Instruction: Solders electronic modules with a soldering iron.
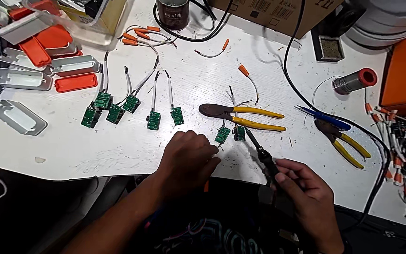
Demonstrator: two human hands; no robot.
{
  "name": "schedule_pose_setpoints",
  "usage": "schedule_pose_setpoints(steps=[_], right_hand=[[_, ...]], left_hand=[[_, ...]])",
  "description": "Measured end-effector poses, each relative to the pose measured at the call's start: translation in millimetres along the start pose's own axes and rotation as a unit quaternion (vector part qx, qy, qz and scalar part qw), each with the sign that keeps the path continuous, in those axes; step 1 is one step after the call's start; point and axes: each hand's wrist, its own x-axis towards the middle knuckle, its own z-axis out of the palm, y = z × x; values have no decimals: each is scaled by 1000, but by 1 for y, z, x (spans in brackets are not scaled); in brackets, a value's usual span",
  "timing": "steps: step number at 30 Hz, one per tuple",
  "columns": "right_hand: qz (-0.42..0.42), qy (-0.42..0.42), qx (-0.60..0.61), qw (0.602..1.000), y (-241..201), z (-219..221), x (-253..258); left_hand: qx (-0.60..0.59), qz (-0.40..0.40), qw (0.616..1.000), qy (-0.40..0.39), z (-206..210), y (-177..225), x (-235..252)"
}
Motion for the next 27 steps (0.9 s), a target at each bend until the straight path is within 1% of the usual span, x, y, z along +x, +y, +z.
schedule_pose_setpoints(steps=[6, 11, 15, 17, 19, 20, 22, 24, 26, 27], right_hand=[[1, 24, -2, 1000, -2, 8, -6], [-1, 32, -4, 999, -1, 9, -8], [0, 35, 0, 999, 1, 10, -6], [-6, 33, 5, 999, 3, 9, -5], [-9, 29, 14, 999, 5, 7, -4], [-9, 28, 19, 999, 6, 7, -4], [-10, 27, 28, 999, 7, 6, -2], [-8, 22, 34, 999, 7, 6, -1], [-9, 17, 41, 999, 8, 6, 1], [-10, 14, 43, 999, 8, 6, 1]], left_hand=[[35, 4, 999, 27, 5, 2, 3], [47, 10, 999, 9, 5, 1, 3], [30, 11, 999, 1, 2, 0, 1], [4, 38, 999, -15, -4, -4, -4], [-16, 88, 994, -60, -13, -7, -13], [-7, 109, 990, -85, -16, -6, -18], [52, 148, 982, -110, -15, -3, -27], [116, 178, 972, -105, -11, -1, -33], [143, 199, 967, -64, -8, -3, -33], [139, 205, 968, -40, -7, -4, -32]])
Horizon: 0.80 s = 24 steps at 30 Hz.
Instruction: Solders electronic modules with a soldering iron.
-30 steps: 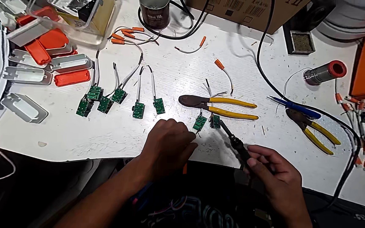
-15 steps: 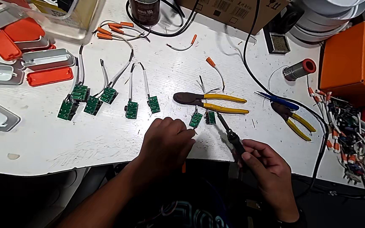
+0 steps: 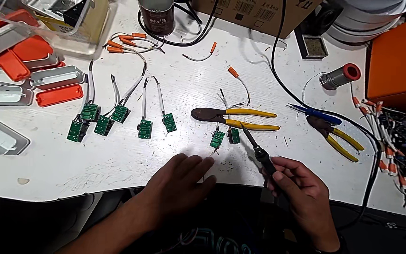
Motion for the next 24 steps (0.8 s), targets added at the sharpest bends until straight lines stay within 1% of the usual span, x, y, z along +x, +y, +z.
schedule_pose_setpoints(steps=[3, 6, 9, 11, 14, 17, 21, 24], right_hand=[[-4, -1, 3, 1000, 0, -1, 1], [1, -3, -8, 1000, -2, 1, 2], [23, -21, -18, 999, -10, 6, 6], [44, -45, 0, 998, -16, 13, 11], [60, -79, 25, 995, -22, 25, 21], [41, -80, 1, 996, -23, 38, 28], [9, -93, -46, 995, -18, 48, 30], [5, -93, -52, 994, -15, 53, 29]], left_hand=[[-31, -7, 999, 45, -3, -5, 1], [-71, -34, 993, 91, -5, -7, 2], [-90, -58, 989, 99, -5, -9, 5], [-87, -64, 990, 92, -6, -11, 7], [-79, -66, 993, 60, -10, -16, 13], [-73, -59, 995, 23, -13, -22, 14], [-75, -53, 996, -16, -18, -20, 12], [-97, -72, 992, -36, -23, -16, 13]])
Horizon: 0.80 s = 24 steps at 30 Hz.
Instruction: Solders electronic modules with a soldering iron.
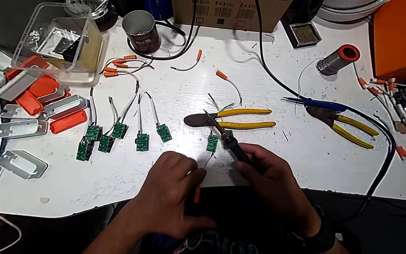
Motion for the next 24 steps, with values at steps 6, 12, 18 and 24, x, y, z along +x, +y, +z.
schedule_pose_setpoints(steps=[6, 12, 18, 24], right_hand=[[20, 8, 4, 1000, -3, 10, 6], [44, 29, -8, 999, -3, 17, 12], [27, 45, -39, 998, -3, 21, 11], [-6, 57, -63, 996, -1, 28, 12]], left_hand=[[44, -162, 984, 65, 17, 15, 27], [77, -214, 971, 76, 31, 19, 41], [68, -212, 973, 61, 30, 21, 41], [52, -209, 975, 57, 24, 18, 40]])
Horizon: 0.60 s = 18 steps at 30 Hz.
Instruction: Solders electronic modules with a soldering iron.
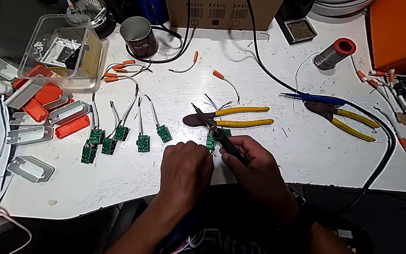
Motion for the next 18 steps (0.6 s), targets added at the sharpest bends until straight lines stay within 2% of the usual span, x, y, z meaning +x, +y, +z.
schedule_pose_setpoints(steps=[6, 10, 18], right_hand=[[-20, 9, -1, 1000, -3, 5, 0], [-36, 29, -21, 999, -4, 5, 0], [-38, 47, -46, 997, -3, -14, -11]], left_hand=[[-22, -34, 997, -61, -10, -5, 6], [-16, -29, 995, -99, -12, -7, 12], [-17, -5, 993, -116, -14, -13, 16]])
